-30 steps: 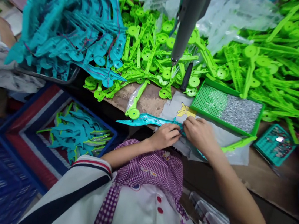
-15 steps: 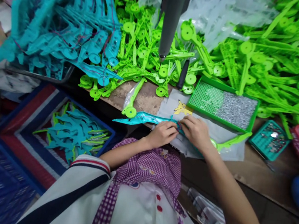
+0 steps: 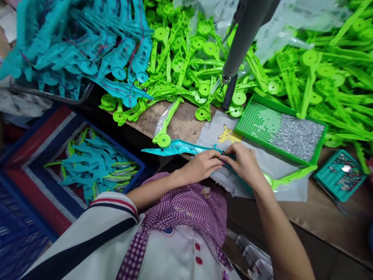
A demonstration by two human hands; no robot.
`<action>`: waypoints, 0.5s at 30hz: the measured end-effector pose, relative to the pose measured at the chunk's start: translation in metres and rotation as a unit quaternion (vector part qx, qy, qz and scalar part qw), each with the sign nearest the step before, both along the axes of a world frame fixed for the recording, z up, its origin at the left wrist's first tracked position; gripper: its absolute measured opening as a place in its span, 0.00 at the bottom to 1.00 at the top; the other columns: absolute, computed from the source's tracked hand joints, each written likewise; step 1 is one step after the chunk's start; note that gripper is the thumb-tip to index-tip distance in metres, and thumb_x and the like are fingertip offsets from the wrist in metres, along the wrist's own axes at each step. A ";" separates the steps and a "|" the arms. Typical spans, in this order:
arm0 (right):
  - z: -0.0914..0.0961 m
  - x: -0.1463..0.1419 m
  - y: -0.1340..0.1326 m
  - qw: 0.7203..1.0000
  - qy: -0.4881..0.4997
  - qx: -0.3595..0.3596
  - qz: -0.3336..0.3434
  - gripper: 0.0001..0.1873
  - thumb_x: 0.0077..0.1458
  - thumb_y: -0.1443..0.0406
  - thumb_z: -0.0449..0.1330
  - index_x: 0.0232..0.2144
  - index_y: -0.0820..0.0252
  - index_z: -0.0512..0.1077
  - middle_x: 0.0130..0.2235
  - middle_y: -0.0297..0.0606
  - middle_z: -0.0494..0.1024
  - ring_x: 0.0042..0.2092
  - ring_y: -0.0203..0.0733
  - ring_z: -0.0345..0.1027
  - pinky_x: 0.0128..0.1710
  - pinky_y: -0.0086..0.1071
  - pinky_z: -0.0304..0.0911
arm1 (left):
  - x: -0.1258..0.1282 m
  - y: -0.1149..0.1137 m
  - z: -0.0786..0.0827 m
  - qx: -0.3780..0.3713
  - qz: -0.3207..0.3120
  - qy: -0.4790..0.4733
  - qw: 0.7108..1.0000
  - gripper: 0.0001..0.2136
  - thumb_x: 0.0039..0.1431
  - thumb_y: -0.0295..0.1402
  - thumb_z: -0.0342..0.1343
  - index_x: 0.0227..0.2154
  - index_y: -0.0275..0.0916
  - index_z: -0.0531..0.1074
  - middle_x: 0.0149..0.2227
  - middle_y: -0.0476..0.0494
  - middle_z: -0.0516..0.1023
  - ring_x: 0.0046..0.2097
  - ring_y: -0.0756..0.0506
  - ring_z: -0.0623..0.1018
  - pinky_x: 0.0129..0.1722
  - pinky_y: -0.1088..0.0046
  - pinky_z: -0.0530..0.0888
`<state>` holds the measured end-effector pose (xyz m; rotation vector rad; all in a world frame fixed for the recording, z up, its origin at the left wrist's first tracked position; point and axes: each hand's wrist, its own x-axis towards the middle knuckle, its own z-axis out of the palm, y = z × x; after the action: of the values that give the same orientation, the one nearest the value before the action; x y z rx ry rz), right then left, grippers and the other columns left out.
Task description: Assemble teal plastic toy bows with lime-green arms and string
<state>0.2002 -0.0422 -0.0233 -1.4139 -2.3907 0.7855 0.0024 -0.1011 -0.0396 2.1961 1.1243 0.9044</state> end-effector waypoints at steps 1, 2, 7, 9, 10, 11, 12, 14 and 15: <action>-0.001 -0.001 0.000 1.000 -0.004 0.001 -0.001 0.11 0.63 0.56 0.57 0.34 0.56 0.66 0.39 0.41 0.78 0.43 0.49 0.70 0.42 0.39 0.55 | -0.002 0.001 0.002 -0.015 -0.011 -0.001 1.000 0.08 0.69 0.31 0.53 0.40 0.38 0.77 0.47 0.40 0.77 0.51 0.45 0.78 0.53 0.61 0.77; -0.002 -0.002 0.001 1.000 -0.006 0.000 0.001 0.11 0.63 0.56 0.56 0.34 0.56 0.66 0.38 0.41 0.78 0.43 0.49 0.70 0.41 0.39 0.53 | -0.003 0.003 0.004 -0.029 -0.018 -0.002 0.999 0.07 0.68 0.31 0.54 0.40 0.38 0.77 0.48 0.40 0.77 0.51 0.45 0.78 0.53 0.61 0.77; -0.002 -0.002 0.002 1.000 -0.009 -0.010 0.004 0.09 0.62 0.57 0.56 0.35 0.56 0.66 0.40 0.41 0.77 0.44 0.49 0.69 0.40 0.37 0.51 | 0.000 0.014 0.012 -0.087 -0.003 -0.004 0.996 0.04 0.65 0.29 0.58 0.41 0.39 0.76 0.44 0.43 0.79 0.49 0.45 0.78 0.52 0.63 0.76; -0.003 -0.001 0.002 1.000 -0.006 -0.015 -0.004 0.10 0.62 0.56 0.55 0.35 0.56 0.66 0.40 0.41 0.76 0.43 0.48 0.69 0.40 0.37 0.51 | 0.003 0.021 0.015 -0.111 0.003 -0.001 0.994 0.04 0.63 0.30 0.61 0.40 0.39 0.76 0.42 0.45 0.79 0.47 0.45 0.78 0.51 0.64 0.76; -0.004 0.000 0.003 1.000 -0.003 -0.017 -0.007 0.11 0.63 0.56 0.55 0.35 0.56 0.67 0.39 0.41 0.76 0.43 0.48 0.69 0.40 0.37 0.51 | 0.004 0.025 0.016 -0.124 0.005 0.001 0.992 0.04 0.62 0.29 0.62 0.39 0.39 0.76 0.41 0.45 0.78 0.46 0.45 0.78 0.50 0.64 0.76; -0.005 0.000 0.003 1.000 0.002 -0.020 -0.006 0.11 0.63 0.55 0.54 0.35 0.56 0.67 0.39 0.41 0.76 0.42 0.47 0.69 0.40 0.37 0.51 | 0.006 0.028 0.017 -0.139 0.008 0.001 0.990 0.03 0.61 0.29 0.63 0.37 0.39 0.76 0.40 0.46 0.78 0.45 0.45 0.78 0.49 0.65 0.76; -0.006 0.001 0.004 1.000 0.009 -0.023 -0.002 0.12 0.63 0.55 0.53 0.35 0.57 0.67 0.38 0.41 0.77 0.41 0.47 0.69 0.41 0.37 0.52 | 0.007 0.031 0.018 -0.155 0.012 0.000 0.988 0.03 0.60 0.28 0.64 0.35 0.39 0.76 0.39 0.46 0.78 0.43 0.46 0.78 0.48 0.65 0.76; -0.009 0.002 0.006 0.999 0.027 -0.031 0.009 0.13 0.63 0.54 0.54 0.34 0.57 0.68 0.38 0.41 0.78 0.42 0.47 0.70 0.41 0.38 0.52 | 0.009 0.037 0.018 -0.191 0.024 -0.004 0.981 0.04 0.58 0.27 0.65 0.32 0.38 0.75 0.36 0.47 0.77 0.40 0.47 0.77 0.45 0.65 0.76; -0.011 0.003 0.007 0.999 0.035 -0.036 0.015 0.12 0.62 0.55 0.55 0.35 0.57 0.69 0.38 0.41 0.78 0.42 0.47 0.70 0.42 0.38 0.53 | 0.010 0.038 0.018 -0.207 0.031 -0.006 0.978 0.05 0.57 0.26 0.65 0.32 0.38 0.74 0.35 0.48 0.77 0.38 0.47 0.76 0.44 0.65 0.76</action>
<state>0.2030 -0.0349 -0.0339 -1.3553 -2.3589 0.9215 0.0124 -0.0626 -0.0215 1.8236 1.2521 0.6362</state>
